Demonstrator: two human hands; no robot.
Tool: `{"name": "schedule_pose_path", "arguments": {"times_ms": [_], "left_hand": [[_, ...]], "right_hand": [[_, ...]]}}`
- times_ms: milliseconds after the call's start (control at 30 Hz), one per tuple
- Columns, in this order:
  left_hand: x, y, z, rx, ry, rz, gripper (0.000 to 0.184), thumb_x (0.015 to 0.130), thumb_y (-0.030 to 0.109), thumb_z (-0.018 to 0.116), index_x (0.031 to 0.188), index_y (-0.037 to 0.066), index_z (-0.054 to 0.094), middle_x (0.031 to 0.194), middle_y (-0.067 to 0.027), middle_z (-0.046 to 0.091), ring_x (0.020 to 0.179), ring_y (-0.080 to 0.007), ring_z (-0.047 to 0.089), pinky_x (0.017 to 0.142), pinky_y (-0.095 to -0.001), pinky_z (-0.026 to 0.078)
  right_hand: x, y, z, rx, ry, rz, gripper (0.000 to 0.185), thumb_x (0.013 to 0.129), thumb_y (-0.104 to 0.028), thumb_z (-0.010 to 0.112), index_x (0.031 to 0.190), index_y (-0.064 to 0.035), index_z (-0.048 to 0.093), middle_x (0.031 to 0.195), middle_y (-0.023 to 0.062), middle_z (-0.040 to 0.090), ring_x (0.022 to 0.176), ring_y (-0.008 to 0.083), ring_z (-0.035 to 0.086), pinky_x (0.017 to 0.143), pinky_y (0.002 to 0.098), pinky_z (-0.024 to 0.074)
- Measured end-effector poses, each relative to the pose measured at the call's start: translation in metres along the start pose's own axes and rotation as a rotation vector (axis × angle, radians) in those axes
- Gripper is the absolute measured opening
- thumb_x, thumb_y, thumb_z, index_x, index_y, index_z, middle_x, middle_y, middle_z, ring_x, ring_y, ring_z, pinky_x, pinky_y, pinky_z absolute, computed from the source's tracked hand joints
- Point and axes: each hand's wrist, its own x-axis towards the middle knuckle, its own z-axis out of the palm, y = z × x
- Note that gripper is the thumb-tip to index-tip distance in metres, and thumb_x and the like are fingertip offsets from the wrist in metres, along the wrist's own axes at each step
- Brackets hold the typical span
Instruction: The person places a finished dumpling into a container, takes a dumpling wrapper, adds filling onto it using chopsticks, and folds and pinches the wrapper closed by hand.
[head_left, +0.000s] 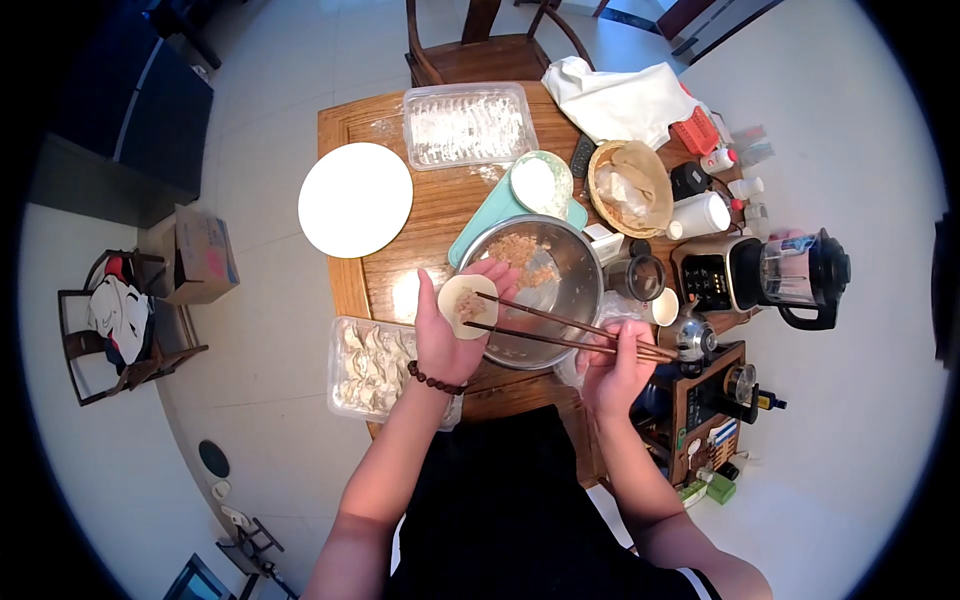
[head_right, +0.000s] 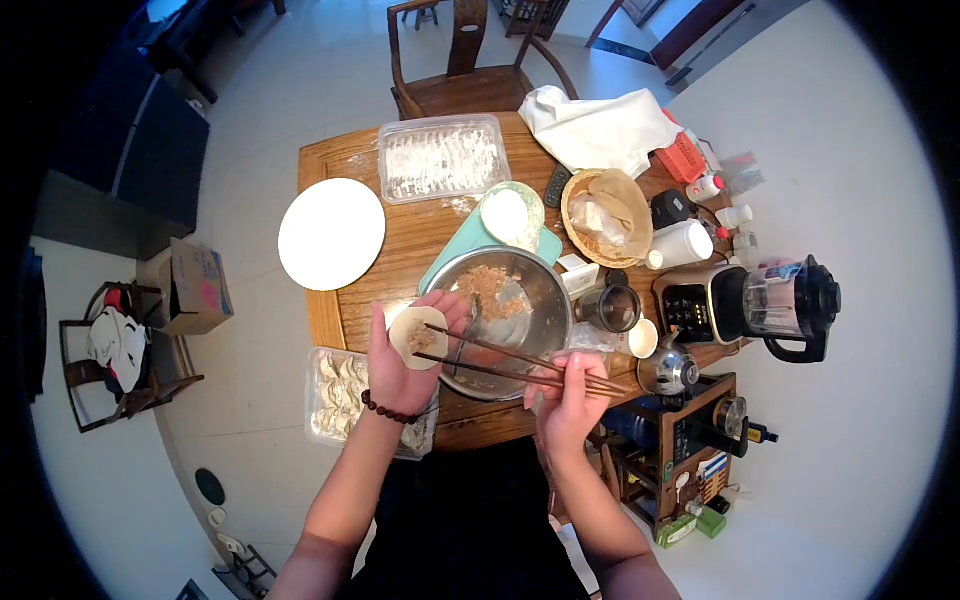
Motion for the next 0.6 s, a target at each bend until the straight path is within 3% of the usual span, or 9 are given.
{"name": "schedule_pose_path", "arguments": {"times_ms": [100, 200, 400, 467, 533, 600], "left_hand": [[-0.003, 0.001, 0.003, -0.009, 0.007, -0.011, 0.088, 0.104, 0.067, 0.019, 0.141, -0.008, 0.046, 0.142, -0.0243, 0.053, 0.135, -0.0357, 0.051, 0.116, -0.0457, 0.039], [-0.007, 0.002, 0.011, -0.024, 0.019, -0.041, 0.088, 0.104, 0.067, 0.019, 0.141, -0.008, 0.046, 0.142, -0.0240, 0.053, 0.135, -0.0353, 0.051, 0.116, -0.0455, 0.040], [-0.004, 0.003, -0.007, 0.019, -0.020, -0.034, 0.087, 0.105, 0.066, 0.021, 0.143, -0.009, 0.042, 0.144, -0.0255, 0.050, 0.135, -0.0360, 0.051, 0.115, -0.0463, 0.041], [-0.005, 0.004, -0.017, 0.037, -0.057, -0.023, 0.087, 0.105, 0.066, 0.021, 0.144, -0.010, 0.041, 0.145, -0.0263, 0.049, 0.135, -0.0367, 0.051, 0.116, -0.0467, 0.040], [-0.006, 0.006, -0.017, -0.050, 0.074, -0.009, 0.086, 0.106, 0.064, 0.023, 0.144, -0.011, 0.041, 0.144, -0.0276, 0.049, 0.135, -0.0380, 0.050, 0.117, -0.0471, 0.039], [-0.005, 0.006, -0.022, -0.043, 0.088, -0.010, 0.087, 0.105, 0.065, 0.024, 0.144, -0.011, 0.040, 0.145, -0.0287, 0.048, 0.136, -0.0387, 0.049, 0.118, -0.0469, 0.039]], "right_hand": [[0.003, -0.013, -0.003, 0.048, -0.110, -0.164, 0.021, 0.108, -0.018, 0.048, 0.095, -0.0012, 0.051, 0.089, 0.0125, 0.058, 0.055, 0.0210, 0.059, 0.042, 0.0333, 0.0489], [0.004, -0.015, -0.001, -0.014, -0.162, -0.149, 0.020, 0.108, -0.016, 0.048, 0.096, -0.0002, 0.050, 0.093, 0.0125, 0.057, 0.056, 0.0217, 0.059, 0.043, 0.0338, 0.0500], [0.011, -0.015, -0.005, -0.030, -0.131, -0.170, 0.019, 0.106, -0.014, 0.051, 0.094, 0.0001, 0.054, 0.085, 0.0116, 0.059, 0.057, 0.0225, 0.061, 0.046, 0.0345, 0.0520], [0.028, -0.011, -0.015, 0.042, 0.044, -0.188, 0.020, 0.106, -0.012, 0.052, 0.095, 0.0038, 0.057, 0.089, 0.0152, 0.063, 0.056, 0.0249, 0.064, 0.051, 0.0352, 0.0567], [0.047, -0.006, -0.020, 0.036, 0.046, -0.170, 0.022, 0.106, -0.015, 0.055, 0.096, 0.0042, 0.059, 0.086, 0.0154, 0.066, 0.058, 0.0232, 0.066, 0.053, 0.0336, 0.0578], [0.069, 0.022, -0.038, -0.122, 0.194, -0.064, 0.024, 0.106, -0.017, 0.056, 0.097, 0.0053, 0.060, 0.082, 0.0154, 0.067, 0.060, 0.0222, 0.068, 0.055, 0.0316, 0.0585]]}}
